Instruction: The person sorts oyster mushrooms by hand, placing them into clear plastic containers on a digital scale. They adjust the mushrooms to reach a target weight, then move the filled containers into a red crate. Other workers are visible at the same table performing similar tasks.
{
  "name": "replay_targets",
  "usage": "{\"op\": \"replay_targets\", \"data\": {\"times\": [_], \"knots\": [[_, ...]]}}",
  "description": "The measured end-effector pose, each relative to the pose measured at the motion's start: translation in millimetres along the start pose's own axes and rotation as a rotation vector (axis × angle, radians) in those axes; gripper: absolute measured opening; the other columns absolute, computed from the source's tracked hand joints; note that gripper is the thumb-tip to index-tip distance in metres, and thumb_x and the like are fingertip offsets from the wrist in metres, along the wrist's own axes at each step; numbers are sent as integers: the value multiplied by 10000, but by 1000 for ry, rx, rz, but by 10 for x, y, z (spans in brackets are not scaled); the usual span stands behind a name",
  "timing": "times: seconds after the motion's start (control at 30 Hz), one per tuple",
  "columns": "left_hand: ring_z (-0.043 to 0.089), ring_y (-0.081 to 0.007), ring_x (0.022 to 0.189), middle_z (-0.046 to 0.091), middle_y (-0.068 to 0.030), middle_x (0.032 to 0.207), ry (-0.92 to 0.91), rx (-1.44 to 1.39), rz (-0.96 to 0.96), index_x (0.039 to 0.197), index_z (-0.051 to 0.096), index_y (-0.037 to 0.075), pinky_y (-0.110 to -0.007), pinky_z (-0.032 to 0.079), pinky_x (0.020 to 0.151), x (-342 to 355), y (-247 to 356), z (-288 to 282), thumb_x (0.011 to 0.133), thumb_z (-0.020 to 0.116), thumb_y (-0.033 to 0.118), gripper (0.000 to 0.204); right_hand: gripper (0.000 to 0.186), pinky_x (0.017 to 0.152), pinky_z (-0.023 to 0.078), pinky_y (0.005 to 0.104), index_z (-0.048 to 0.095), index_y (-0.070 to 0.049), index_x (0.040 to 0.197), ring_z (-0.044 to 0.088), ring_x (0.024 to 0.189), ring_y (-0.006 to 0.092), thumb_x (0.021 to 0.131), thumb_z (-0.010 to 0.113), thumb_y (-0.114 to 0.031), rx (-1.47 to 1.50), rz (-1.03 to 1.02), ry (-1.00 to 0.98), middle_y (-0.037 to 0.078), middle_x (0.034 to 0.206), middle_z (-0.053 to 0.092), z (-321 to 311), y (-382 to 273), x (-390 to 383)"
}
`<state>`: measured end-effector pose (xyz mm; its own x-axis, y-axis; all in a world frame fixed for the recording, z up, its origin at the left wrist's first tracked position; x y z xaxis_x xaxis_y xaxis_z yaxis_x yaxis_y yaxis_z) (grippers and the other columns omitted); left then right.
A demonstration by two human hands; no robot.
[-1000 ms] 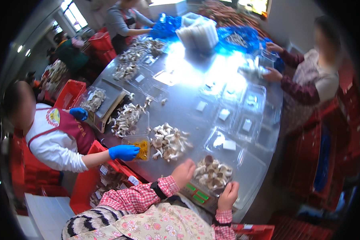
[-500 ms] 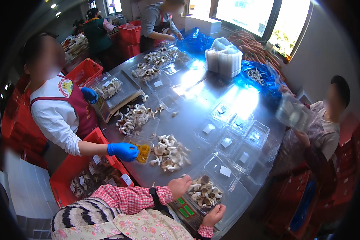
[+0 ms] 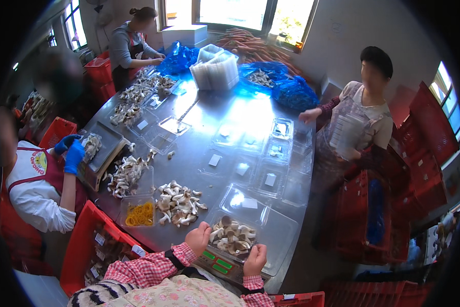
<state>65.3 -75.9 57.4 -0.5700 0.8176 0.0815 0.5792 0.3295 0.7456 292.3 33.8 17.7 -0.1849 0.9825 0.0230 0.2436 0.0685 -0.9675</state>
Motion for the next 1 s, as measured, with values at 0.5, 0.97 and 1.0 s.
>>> {"op": "replay_targets", "data": {"times": [0.5, 0.97, 1.0], "knots": [[599, -412, 683, 607, -191, 712, -20, -36, -107, 984, 476, 103, -522, 448, 590, -20, -163, 101, 957, 436, 276, 179, 135, 601, 347, 257, 483, -16, 870, 377, 684, 88, 947, 460, -124, 9, -7, -21, -14, 765, 413, 2, 119, 38], [597, -400, 629, 595, -170, 647, 57, -65, -17, 974, 440, 94, -513, 445, 553, -31, -115, 68, 970, 418, 289, 196, 140, 537, 268, 209, 464, -38, 887, 309, 633, 39, 968, 450, -151, 127, 75, -50, -50, 757, 361, 19, 167, 16], [597, -399, 627, 596, -169, 647, 55, -57, -13, 975, 440, 95, -512, 446, 553, -31, -112, 68, 970, 418, 288, 194, 139, 534, 266, 208, 464, -39, 887, 307, 631, 37, 968, 449, -151, 115, 67, -42, -52, 758, 361, 14, 163, 16]]}}
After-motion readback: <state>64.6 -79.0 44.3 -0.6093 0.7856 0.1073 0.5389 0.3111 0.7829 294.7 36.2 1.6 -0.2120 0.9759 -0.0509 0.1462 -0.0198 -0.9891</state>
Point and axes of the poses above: each hand's wrist, its own x-axis towards the middle knuckle, its own z-axis out of the palm, y = z × x, the point moved 8 cm from there along x, towards the middle knuckle
